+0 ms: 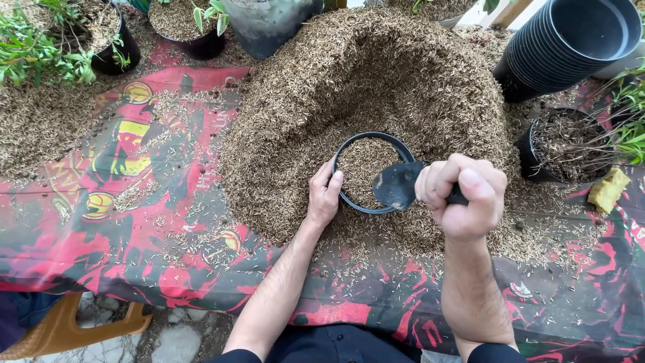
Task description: The person scoops soil from a large pile on a table into a black plastic plant pot using a small hand trowel. The person repeatedly fills the pot and uses the trowel to level and compact the soil inside.
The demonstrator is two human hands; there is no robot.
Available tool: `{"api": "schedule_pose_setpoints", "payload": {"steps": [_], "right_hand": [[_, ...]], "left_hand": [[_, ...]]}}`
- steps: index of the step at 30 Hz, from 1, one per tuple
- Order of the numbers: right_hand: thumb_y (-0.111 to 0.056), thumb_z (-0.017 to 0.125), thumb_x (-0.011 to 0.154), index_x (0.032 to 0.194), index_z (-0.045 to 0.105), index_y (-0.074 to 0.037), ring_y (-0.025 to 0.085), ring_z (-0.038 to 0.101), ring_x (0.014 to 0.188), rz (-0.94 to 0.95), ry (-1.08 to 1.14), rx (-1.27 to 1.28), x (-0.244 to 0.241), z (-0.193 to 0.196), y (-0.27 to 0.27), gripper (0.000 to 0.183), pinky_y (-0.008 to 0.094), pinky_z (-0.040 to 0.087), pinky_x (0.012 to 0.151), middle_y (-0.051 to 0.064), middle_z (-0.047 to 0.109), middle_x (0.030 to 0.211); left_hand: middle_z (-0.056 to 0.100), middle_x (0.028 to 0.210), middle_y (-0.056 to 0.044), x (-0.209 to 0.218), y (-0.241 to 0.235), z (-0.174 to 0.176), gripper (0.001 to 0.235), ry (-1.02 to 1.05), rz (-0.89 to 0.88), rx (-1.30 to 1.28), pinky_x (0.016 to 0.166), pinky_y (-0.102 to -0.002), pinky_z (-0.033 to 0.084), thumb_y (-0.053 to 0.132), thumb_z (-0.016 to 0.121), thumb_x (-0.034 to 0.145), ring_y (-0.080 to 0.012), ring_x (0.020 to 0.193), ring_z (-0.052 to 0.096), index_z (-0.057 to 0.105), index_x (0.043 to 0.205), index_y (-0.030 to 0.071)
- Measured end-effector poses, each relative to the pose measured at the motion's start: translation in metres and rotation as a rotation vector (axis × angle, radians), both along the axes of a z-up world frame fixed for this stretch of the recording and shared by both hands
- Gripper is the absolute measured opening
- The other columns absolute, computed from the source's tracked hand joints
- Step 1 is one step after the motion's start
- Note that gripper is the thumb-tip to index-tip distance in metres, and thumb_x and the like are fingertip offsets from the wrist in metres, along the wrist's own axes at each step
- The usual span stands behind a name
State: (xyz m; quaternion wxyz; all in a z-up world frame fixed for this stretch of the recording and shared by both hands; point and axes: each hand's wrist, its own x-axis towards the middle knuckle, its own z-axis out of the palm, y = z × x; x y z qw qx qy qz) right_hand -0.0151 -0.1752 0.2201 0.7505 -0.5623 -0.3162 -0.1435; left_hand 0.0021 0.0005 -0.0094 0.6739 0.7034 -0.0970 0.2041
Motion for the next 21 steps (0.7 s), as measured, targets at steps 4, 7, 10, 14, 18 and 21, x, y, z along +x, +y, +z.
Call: {"api": "schedule_pose_setpoints", "payload": {"steps": [4,7,10,14,18,21], "right_hand": [[-0.022,0.040,0.091,0.049,0.041,-0.009,0.012,0.030,0.030,-0.017,-0.023,-0.031,0.002,-0.017,0.017,0.044,0.025,0.029,0.033,0.001,0.028,0.036],[-0.016,0.043,0.089,0.045,0.043,-0.009,0.014,0.033,0.029,-0.027,-0.008,-0.105,0.010,-0.044,0.022,0.044,0.026,0.029,0.032,0.002,0.031,0.034],[-0.013,0.044,0.088,0.047,0.044,-0.010,0.011,0.033,0.030,-0.039,0.013,-0.130,0.009,-0.056,0.029,0.041,0.022,0.029,0.033,0.000,0.032,0.036],[-0.013,0.044,0.089,0.045,0.043,-0.013,0.010,0.030,0.031,-0.055,-0.011,-0.198,0.016,-0.053,0.035,0.044,0.023,0.029,0.033,-0.002,0.033,0.036],[-0.015,0.044,0.091,0.046,0.043,-0.012,0.010,0.032,0.032,-0.032,0.003,-0.153,0.019,-0.053,0.033,0.046,0.023,0.030,0.033,0.000,0.033,0.035],[-0.016,0.042,0.092,0.049,0.042,-0.010,0.011,0.034,0.031,-0.039,0.013,-0.087,0.023,-0.055,0.017,0.043,0.024,0.032,0.033,0.000,0.030,0.036]], "left_hand": [[0.066,0.098,-0.017,-0.003,0.001,0.011,0.046,-0.015,-0.015,-0.002,0.077,-0.039,0.049,0.027,0.051,0.104,-0.0219,0.084,0.060,0.062,0.139,-0.001],[0.064,0.095,-0.014,-0.001,0.002,0.009,0.045,-0.010,-0.015,-0.002,0.076,-0.038,0.049,0.027,0.052,0.104,-0.0201,0.083,0.059,0.062,0.139,0.000],[0.064,0.092,-0.013,-0.002,0.002,0.001,0.045,0.010,-0.011,-0.013,0.074,-0.037,0.049,0.028,0.053,0.104,-0.0192,0.081,0.059,0.063,0.138,0.001],[0.063,0.090,-0.012,0.003,0.002,-0.018,0.043,0.007,-0.003,-0.012,0.074,-0.036,0.048,0.027,0.054,0.104,-0.0191,0.081,0.059,0.064,0.137,0.001],[0.064,0.093,-0.013,0.002,0.002,-0.010,0.044,0.002,-0.019,-0.010,0.076,-0.036,0.048,0.027,0.051,0.105,-0.0186,0.083,0.059,0.062,0.139,0.001],[0.064,0.096,-0.015,0.003,0.002,-0.019,0.045,0.000,-0.043,-0.015,0.078,-0.038,0.048,0.028,0.045,0.107,-0.0201,0.086,0.058,0.061,0.140,-0.001]]}}
